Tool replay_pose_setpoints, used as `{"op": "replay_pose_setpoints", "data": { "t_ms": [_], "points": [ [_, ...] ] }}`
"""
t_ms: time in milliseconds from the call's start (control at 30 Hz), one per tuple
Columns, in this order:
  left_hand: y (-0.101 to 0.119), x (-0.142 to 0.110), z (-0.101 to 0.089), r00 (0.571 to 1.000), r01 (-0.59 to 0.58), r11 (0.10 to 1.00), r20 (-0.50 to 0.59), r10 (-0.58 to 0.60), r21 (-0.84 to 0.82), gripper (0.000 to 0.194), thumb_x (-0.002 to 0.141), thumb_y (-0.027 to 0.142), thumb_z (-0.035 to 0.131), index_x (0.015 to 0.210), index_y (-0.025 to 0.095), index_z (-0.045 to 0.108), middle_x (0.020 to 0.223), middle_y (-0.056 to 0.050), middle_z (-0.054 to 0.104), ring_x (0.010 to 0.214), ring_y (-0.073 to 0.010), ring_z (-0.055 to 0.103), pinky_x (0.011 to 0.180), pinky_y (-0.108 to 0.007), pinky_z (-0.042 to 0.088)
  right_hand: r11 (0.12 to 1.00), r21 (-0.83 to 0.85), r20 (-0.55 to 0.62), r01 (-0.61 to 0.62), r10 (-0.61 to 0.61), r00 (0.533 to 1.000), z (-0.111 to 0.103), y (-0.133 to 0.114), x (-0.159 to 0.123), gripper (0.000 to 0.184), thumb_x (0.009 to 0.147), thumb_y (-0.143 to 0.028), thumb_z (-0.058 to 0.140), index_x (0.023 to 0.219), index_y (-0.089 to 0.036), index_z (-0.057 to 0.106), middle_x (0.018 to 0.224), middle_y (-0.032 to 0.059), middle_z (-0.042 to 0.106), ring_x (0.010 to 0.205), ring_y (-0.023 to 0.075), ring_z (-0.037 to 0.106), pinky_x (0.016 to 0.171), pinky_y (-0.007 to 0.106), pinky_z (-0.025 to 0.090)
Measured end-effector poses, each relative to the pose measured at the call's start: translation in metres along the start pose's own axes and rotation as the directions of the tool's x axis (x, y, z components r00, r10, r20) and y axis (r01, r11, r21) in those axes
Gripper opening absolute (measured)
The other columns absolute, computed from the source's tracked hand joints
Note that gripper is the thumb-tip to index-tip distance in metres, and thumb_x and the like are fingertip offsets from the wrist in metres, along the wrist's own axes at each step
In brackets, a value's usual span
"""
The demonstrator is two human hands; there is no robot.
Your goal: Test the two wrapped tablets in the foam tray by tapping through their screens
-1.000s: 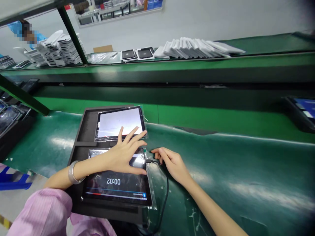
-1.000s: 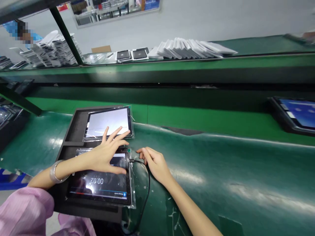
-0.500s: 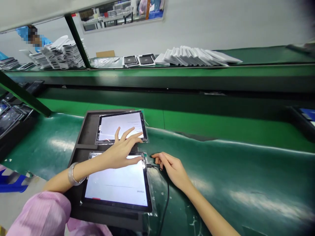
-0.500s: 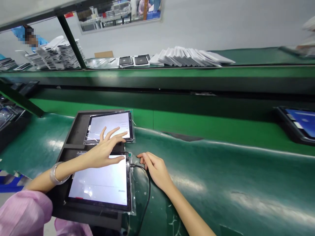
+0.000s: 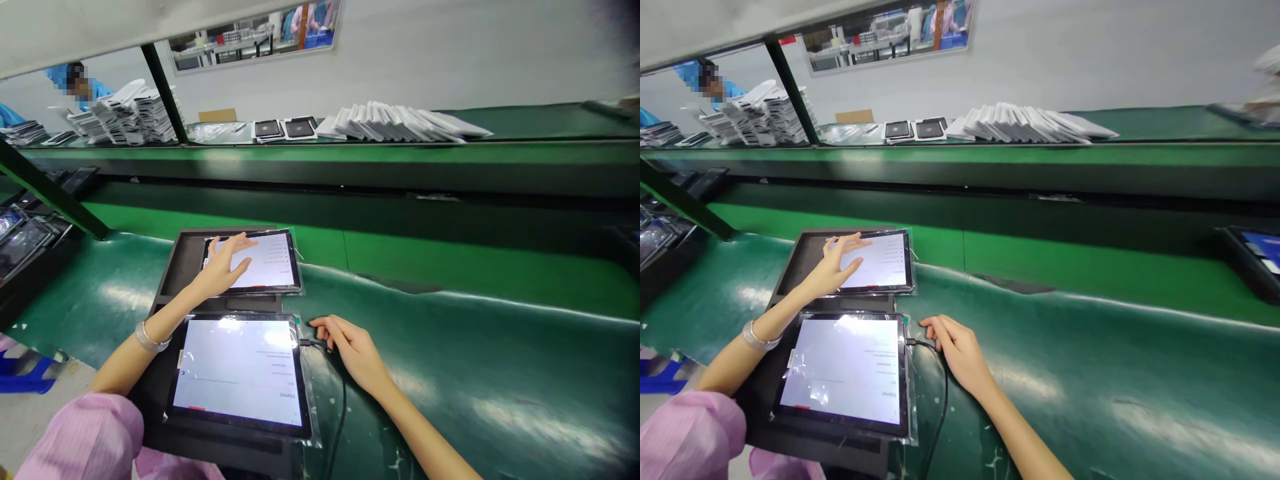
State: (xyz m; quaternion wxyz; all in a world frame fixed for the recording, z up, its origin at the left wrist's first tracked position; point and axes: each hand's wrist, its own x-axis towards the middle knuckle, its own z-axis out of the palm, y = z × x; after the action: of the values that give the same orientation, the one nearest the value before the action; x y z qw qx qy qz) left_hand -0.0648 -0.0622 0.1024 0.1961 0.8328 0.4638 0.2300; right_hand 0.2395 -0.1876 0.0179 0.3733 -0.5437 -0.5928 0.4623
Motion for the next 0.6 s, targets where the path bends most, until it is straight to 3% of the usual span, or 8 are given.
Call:
{"op": "replay_pose_setpoints", "data": {
  "t_ms": [67, 167, 267, 367, 467, 600],
  "points": [
    [0.005, 0.004, 0.005, 0.991, -0.103, 0.995, 0.082, 0.103, 0.004, 0.042, 0.109, 0.034, 0.038, 0.149, 0.027, 0.03, 0.152, -0.01, 0.057, 0.156, -0.0211, 0.032, 0.129, -0.06, 0.001, 1.0, 0.009, -0.001, -0.007, 0.007, 1.0, 0.0, 0.001, 0.0, 0.056, 0.104, -0.064, 0.043, 0.097, -0.02, 0.077, 0.08, 0.0034, 0.064, 0.065, 0.0182, 0.055, 0.069, 0.033, 0.045],
    [0.021, 0.015, 0.018, 0.934, -0.29, 0.955, 0.233, 0.27, 0.057, 0.042, 0.11, 0.035, 0.035, 0.152, 0.027, 0.035, 0.16, -0.009, 0.049, 0.162, -0.0213, 0.017, 0.129, -0.06, -0.001, 1.0, 0.024, 0.003, -0.016, 0.016, 1.0, 0.0, 0.002, 0.001, 0.055, 0.103, -0.064, 0.044, 0.096, -0.02, 0.076, 0.08, 0.0031, 0.064, 0.064, 0.0176, 0.056, 0.068, 0.033, 0.045],
    [0.036, 0.026, 0.028, 0.892, -0.373, 0.924, 0.307, 0.332, 0.084, 0.045, 0.111, 0.033, 0.032, 0.156, 0.029, 0.033, 0.163, -0.008, 0.046, 0.162, -0.0215, 0.015, 0.128, -0.062, -0.007, 0.999, 0.031, 0.002, -0.011, 0.011, 1.0, 0.0, 0.002, 0.001, 0.055, 0.104, -0.064, 0.044, 0.096, -0.02, 0.076, 0.081, 0.0031, 0.063, 0.064, 0.0172, 0.056, 0.067, 0.033, 0.046],
    [0.034, 0.031, 0.027, 0.904, -0.353, 0.933, 0.282, 0.32, 0.074, 0.051, 0.11, 0.044, 0.041, 0.158, 0.031, 0.031, 0.162, -0.009, 0.046, 0.162, -0.0234, 0.015, 0.128, -0.062, -0.006, 0.999, 0.031, 0.0, -0.007, 0.007, 1.0, 0.001, 0.001, 0.001, 0.055, 0.104, -0.063, 0.044, 0.096, -0.02, 0.076, 0.081, 0.0032, 0.063, 0.064, 0.0171, 0.056, 0.066, 0.032, 0.046],
    [0.018, 0.031, 0.014, 0.918, -0.298, 0.953, 0.289, 0.272, 0.048, 0.084, 0.093, 0.063, 0.067, 0.159, 0.031, 0.025, 0.167, -0.012, 0.037, 0.163, -0.03, 0.004, 0.126, -0.067, -0.008, 0.999, 0.037, 0.003, -0.008, 0.008, 1.0, 0.001, 0.0, 0.001, 0.054, 0.104, -0.062, 0.044, 0.096, -0.02, 0.076, 0.081, 0.0032, 0.063, 0.064, 0.0172, 0.056, 0.066, 0.032, 0.046],
    [-0.008, 0.03, -0.005, 0.909, -0.185, 0.982, 0.388, 0.152, 0.048, 0.112, 0.075, 0.065, 0.085, 0.162, 0.035, 0.021, 0.171, -0.012, 0.027, 0.162, -0.0363, -0.006, 0.123, -0.073, -0.01, 0.999, 0.035, 0.0, 0.001, -0.001, 1.0, 0.001, -0.001, 0.0, 0.052, 0.105, -0.061, 0.044, 0.094, -0.021, 0.075, 0.081, 0.0033, 0.064, 0.064, 0.0174, 0.056, 0.066, 0.033, 0.047]
  ]
}}
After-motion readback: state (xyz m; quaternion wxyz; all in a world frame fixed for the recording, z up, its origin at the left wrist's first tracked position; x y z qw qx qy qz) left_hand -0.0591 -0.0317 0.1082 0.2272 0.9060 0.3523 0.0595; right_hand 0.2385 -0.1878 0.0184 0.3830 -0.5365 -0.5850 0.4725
